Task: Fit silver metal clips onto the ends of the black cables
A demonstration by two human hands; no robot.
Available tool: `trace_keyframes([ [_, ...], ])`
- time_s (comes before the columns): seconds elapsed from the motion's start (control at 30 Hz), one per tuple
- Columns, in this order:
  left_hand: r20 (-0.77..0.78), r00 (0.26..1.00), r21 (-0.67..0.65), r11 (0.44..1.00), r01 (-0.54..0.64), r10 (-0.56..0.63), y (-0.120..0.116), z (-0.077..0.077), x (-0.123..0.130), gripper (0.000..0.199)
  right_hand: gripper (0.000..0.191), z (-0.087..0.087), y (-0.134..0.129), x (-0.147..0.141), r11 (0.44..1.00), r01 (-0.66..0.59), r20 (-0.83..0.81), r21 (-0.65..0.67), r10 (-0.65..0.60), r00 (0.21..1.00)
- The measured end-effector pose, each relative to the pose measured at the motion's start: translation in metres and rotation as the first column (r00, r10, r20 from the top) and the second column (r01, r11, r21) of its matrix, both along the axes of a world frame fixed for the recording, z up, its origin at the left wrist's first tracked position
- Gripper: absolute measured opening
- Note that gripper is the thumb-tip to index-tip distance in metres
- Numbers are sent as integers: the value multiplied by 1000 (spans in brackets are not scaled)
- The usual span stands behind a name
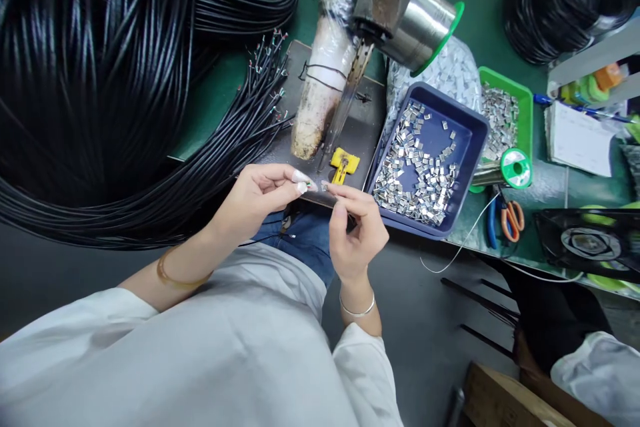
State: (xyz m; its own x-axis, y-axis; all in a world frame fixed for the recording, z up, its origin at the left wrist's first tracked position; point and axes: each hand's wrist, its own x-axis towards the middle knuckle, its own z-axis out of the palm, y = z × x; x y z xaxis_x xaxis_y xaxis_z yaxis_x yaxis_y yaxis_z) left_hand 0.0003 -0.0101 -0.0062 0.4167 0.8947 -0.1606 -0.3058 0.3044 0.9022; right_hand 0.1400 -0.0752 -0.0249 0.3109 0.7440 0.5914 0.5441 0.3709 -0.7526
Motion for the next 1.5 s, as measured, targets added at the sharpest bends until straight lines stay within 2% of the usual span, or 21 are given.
trace_keyframes([
  [0.1, 54, 998, -9, 1000, 20, -20, 2, -1, 1, 12, 11, 0, 5, 3, 1000, -2, 3, 1, 2, 1000],
  [0.27, 30, 999, 1, 1000, 25, -25, 5, -4, 3, 12, 18, 0, 8, 6, 998, -34, 200, 45, 24, 979],
  [0.4, -8, 1000, 8, 1000, -22, 22, 7, -4, 7, 8, 22, -3, 10, 8, 996, -36, 299, 78, 11, 954],
  [0.6, -57, 993, 38, 995, -97, 99, 9, -1, 12, 5, 19, -6, 13, 8, 998, 5, 265, 56, -20, 964],
  [0.8, -63, 992, 82, 991, -108, 113, 9, 2, 11, 6, 19, 1, 15, 5, 998, 17, 264, 65, -34, 964],
  [0.9, -76, 991, 114, 988, -104, 113, 9, 2, 10, 7, 19, 3, 15, 3, 998, 12, 253, 63, -27, 967],
  [1.1, -198, 975, 151, 986, -66, 96, 9, -2, 8, 8, 19, -1, 13, 6, 999, 10, 242, 31, -17, 970],
  [1.3, -168, 981, 168, 984, -67, 96, 7, -1, 9, 10, 20, 4, 14, 4, 996, 72, 268, 50, -83, 960],
  [1.5, -199, 979, 147, 989, -22, 52, 7, -5, 5, 12, 17, 1, 13, 2, 997, 32, 209, 63, -45, 977],
])
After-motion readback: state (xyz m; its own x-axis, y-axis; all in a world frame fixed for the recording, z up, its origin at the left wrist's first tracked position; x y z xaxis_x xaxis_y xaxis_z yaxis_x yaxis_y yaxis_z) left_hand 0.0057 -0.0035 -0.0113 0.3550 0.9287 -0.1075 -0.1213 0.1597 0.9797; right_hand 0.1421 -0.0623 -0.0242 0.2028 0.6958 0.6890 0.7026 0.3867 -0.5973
